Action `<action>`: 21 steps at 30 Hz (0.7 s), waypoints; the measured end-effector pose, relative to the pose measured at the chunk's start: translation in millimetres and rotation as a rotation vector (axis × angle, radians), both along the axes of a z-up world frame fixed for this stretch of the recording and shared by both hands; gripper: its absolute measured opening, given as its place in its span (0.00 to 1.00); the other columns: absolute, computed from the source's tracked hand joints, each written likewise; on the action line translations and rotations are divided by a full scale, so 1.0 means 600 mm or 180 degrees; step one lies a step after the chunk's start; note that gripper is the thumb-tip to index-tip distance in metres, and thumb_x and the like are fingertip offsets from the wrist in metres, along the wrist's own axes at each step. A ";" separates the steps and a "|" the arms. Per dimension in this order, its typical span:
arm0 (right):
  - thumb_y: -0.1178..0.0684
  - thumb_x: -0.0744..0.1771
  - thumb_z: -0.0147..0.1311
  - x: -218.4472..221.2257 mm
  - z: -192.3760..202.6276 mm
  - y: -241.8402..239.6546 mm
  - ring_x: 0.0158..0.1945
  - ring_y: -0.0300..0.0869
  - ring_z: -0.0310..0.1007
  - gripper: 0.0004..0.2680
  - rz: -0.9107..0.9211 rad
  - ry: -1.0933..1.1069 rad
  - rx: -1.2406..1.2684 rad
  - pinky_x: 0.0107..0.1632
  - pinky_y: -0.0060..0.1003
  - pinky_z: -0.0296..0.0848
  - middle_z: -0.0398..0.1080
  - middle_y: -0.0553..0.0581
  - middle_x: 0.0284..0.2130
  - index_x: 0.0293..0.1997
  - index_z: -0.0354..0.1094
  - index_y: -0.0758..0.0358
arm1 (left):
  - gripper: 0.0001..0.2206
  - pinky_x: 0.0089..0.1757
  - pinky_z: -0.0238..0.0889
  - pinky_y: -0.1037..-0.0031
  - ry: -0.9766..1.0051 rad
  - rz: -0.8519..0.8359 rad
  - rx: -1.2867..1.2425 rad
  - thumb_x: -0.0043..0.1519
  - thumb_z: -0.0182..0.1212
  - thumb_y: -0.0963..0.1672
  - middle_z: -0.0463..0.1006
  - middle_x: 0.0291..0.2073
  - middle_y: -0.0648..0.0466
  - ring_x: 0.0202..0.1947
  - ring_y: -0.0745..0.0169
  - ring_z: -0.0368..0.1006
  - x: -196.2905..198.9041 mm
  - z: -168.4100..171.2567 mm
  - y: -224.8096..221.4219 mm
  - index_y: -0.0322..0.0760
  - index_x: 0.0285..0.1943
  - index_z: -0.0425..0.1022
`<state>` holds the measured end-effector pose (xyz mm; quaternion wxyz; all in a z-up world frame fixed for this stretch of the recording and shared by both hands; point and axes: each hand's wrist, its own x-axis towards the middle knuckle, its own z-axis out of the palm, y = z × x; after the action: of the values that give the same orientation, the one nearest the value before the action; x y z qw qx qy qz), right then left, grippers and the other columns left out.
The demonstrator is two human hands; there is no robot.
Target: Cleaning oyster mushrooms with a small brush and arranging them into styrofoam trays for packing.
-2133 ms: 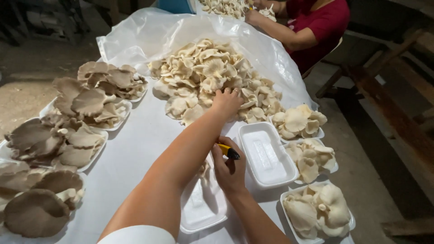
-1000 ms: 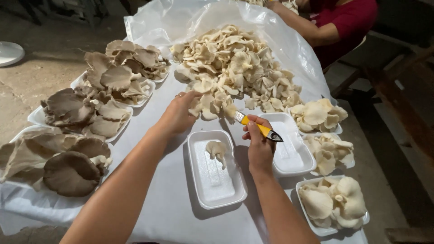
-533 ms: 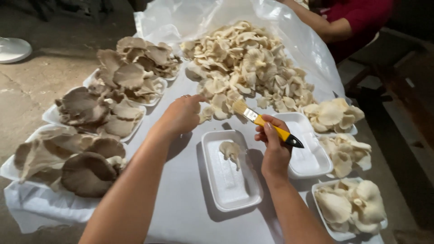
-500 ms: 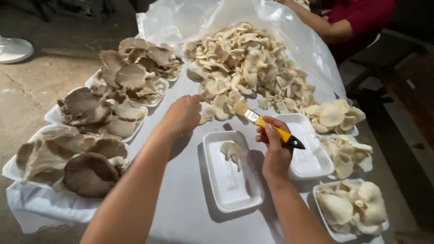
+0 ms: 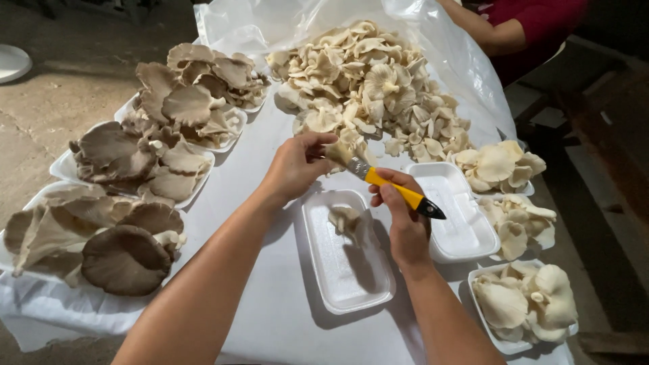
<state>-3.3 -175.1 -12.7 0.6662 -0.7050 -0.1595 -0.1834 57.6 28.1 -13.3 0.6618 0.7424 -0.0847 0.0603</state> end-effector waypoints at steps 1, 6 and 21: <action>0.53 0.70 0.50 0.001 -0.003 -0.006 0.33 0.41 0.74 0.11 0.0003 0.0009 -0.0004 0.47 0.37 0.78 0.74 0.64 0.34 0.54 0.72 0.67 | 0.22 0.49 0.75 0.66 0.0009 0.0003 -0.0004 0.53 0.64 0.38 0.84 0.42 0.42 0.43 0.56 0.81 0.004 -0.010 0.004 0.37 0.60 0.78; 0.53 0.71 0.47 -0.008 0.011 -0.009 0.35 0.39 0.72 0.11 -0.0328 -0.0335 -0.0223 0.49 0.36 0.75 0.72 0.61 0.35 0.56 0.70 0.67 | 0.23 0.49 0.74 0.70 0.0224 0.0089 0.0085 0.54 0.64 0.38 0.84 0.43 0.44 0.46 0.59 0.81 0.012 -0.025 0.016 0.36 0.61 0.78; 0.53 0.70 0.52 -0.023 0.018 0.008 0.36 0.41 0.74 0.10 -0.0232 -0.0548 -0.0604 0.48 0.38 0.76 0.74 0.61 0.32 0.52 0.74 0.65 | 0.24 0.54 0.72 0.63 0.0043 -0.0216 -0.0154 0.55 0.56 0.32 0.80 0.49 0.36 0.55 0.47 0.77 -0.009 0.003 0.000 0.29 0.64 0.74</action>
<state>-17.1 -170.2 -1.8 0.5733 -0.7518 -0.2070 -0.2514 52.3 28.2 -11.8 0.6818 0.7233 -0.1039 0.0348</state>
